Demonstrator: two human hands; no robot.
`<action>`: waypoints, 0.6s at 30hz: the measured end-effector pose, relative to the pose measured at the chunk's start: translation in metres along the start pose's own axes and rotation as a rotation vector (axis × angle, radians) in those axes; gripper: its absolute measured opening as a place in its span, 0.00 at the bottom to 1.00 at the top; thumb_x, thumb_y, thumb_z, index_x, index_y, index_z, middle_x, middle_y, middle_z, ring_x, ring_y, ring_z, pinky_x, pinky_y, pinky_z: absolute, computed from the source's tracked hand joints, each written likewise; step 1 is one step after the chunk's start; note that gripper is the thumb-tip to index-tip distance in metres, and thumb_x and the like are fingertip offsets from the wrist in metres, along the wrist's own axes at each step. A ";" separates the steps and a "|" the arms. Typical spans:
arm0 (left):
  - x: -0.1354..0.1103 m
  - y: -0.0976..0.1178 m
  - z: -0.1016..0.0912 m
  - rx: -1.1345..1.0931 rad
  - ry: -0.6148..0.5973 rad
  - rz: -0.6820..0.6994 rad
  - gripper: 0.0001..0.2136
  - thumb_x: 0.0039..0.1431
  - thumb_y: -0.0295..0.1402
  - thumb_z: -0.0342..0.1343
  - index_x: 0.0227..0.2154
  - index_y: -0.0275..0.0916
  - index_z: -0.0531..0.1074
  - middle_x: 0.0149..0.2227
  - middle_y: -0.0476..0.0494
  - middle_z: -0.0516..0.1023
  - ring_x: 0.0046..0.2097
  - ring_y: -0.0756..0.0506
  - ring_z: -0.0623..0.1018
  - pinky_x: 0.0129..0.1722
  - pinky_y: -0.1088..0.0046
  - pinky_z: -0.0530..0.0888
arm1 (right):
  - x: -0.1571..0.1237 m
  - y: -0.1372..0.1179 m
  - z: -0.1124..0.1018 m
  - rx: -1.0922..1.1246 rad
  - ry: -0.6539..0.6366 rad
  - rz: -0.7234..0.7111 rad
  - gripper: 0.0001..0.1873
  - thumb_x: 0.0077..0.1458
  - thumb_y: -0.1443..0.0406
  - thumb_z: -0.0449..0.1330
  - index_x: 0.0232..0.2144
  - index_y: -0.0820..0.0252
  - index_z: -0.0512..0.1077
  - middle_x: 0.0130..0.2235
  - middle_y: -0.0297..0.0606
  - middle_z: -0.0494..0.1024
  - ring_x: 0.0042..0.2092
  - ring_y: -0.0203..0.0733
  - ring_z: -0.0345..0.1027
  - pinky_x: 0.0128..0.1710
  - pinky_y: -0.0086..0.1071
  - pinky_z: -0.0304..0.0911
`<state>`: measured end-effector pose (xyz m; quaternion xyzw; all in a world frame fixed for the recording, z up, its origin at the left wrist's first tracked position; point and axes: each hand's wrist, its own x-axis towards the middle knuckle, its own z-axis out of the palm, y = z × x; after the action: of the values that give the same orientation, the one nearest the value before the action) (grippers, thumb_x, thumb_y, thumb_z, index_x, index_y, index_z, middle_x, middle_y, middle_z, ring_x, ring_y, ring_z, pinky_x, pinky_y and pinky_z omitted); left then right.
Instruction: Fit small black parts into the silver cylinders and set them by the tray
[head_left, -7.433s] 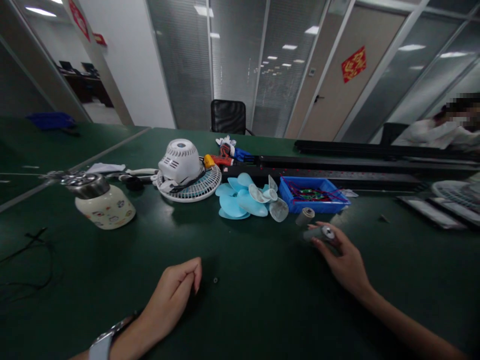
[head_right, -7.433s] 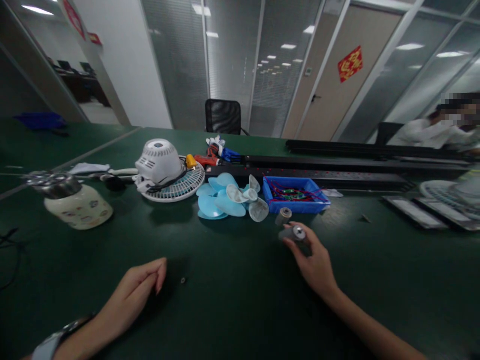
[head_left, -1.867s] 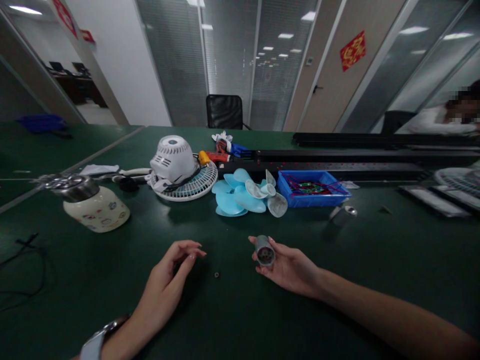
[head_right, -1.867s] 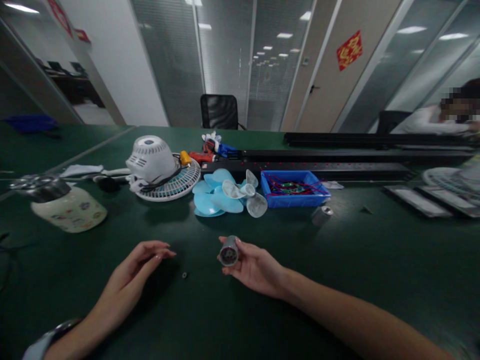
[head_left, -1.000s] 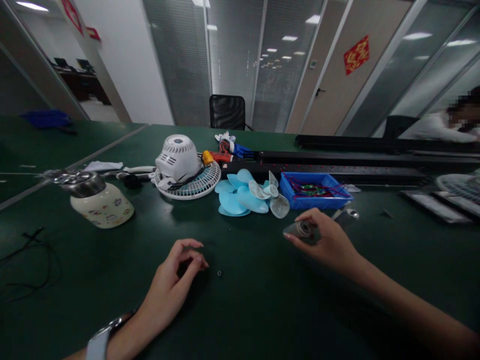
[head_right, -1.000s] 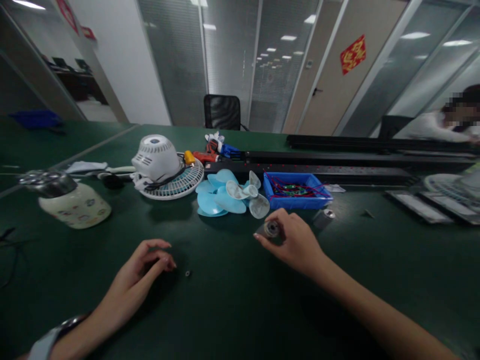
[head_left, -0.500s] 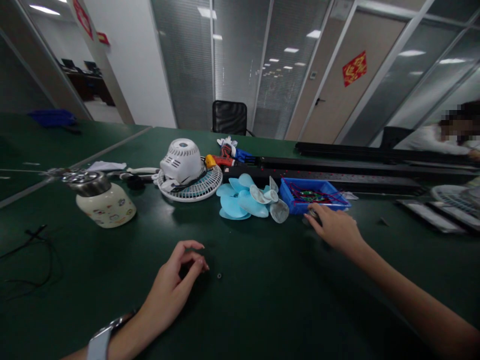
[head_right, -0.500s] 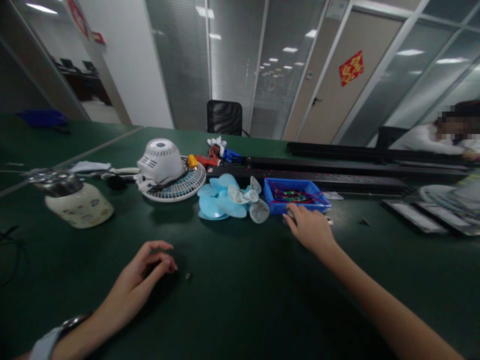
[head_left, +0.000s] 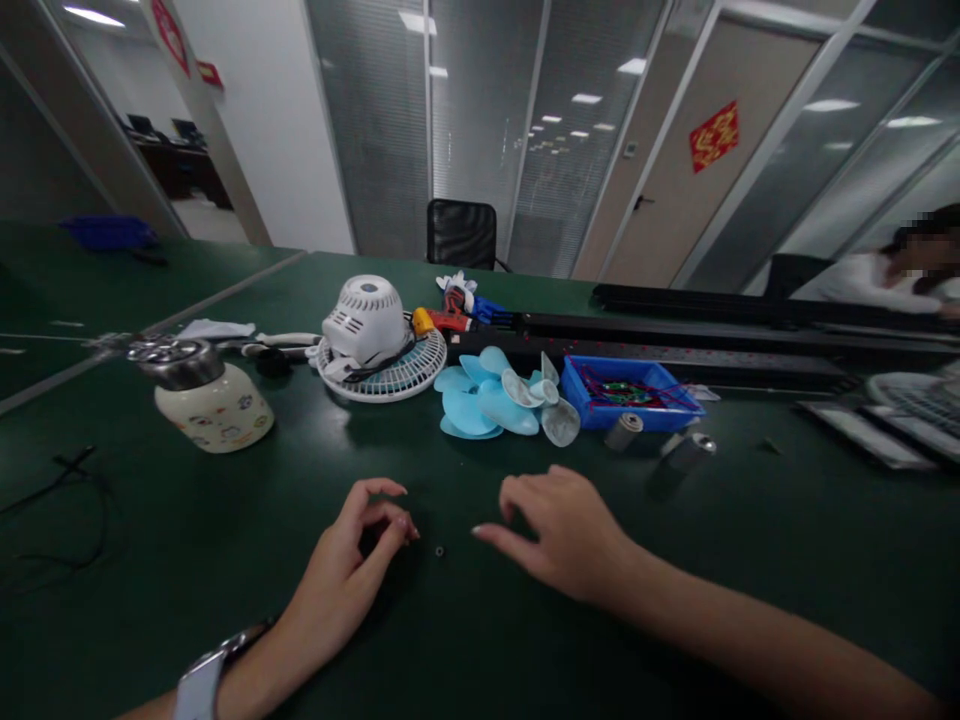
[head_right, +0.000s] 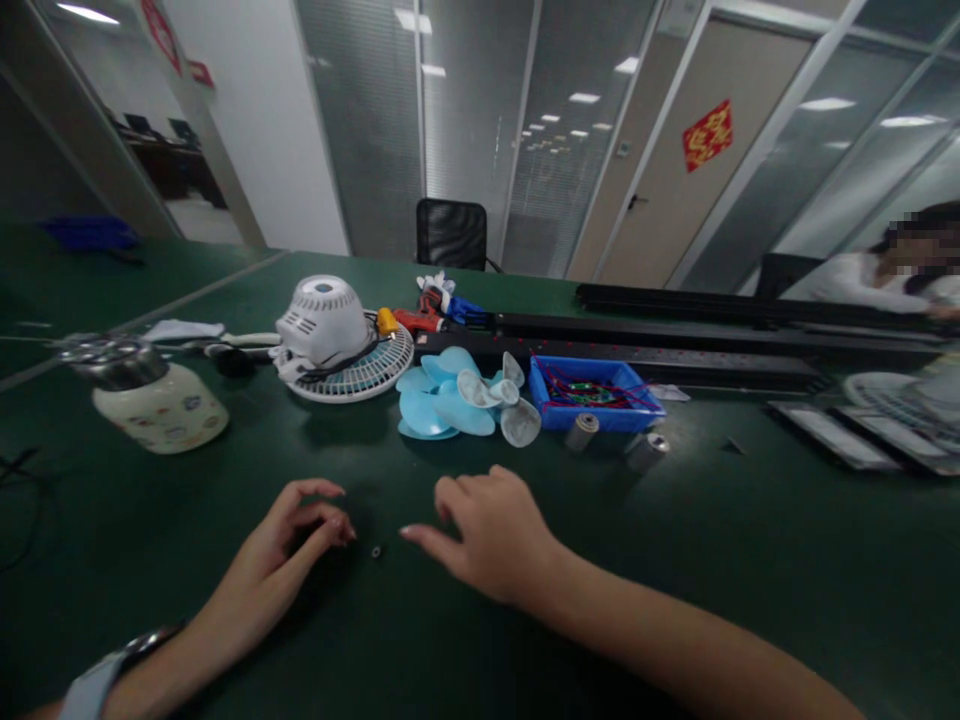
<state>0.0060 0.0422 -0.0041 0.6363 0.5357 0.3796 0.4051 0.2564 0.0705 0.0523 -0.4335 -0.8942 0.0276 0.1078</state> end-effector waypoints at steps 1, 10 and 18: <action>-0.001 0.000 0.000 -0.002 -0.001 0.000 0.10 0.66 0.38 0.47 0.47 0.43 0.57 0.32 0.49 0.76 0.37 0.45 0.77 0.40 0.65 0.72 | 0.008 -0.013 0.011 0.019 -0.048 -0.046 0.25 0.61 0.45 0.48 0.31 0.59 0.70 0.29 0.35 0.76 0.30 0.38 0.67 0.33 0.33 0.52; 0.000 0.001 0.001 -0.028 0.010 0.031 0.09 0.66 0.38 0.47 0.45 0.42 0.58 0.32 0.49 0.75 0.36 0.45 0.77 0.39 0.65 0.72 | 0.028 -0.019 0.048 -0.156 -0.006 -0.284 0.16 0.65 0.60 0.47 0.31 0.59 0.71 0.31 0.35 0.77 0.30 0.37 0.67 0.33 0.34 0.49; 0.000 -0.002 0.000 -0.016 -0.022 0.000 0.11 0.66 0.41 0.46 0.47 0.43 0.57 0.33 0.49 0.74 0.37 0.44 0.76 0.38 0.65 0.71 | -0.019 0.118 -0.041 -0.707 0.250 0.293 0.21 0.66 0.61 0.44 0.31 0.61 0.74 0.31 0.41 0.78 0.30 0.41 0.67 0.33 0.35 0.48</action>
<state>0.0055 0.0419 -0.0060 0.6370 0.5283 0.3769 0.4159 0.3672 0.1269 0.0721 -0.5669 -0.7572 -0.3197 0.0551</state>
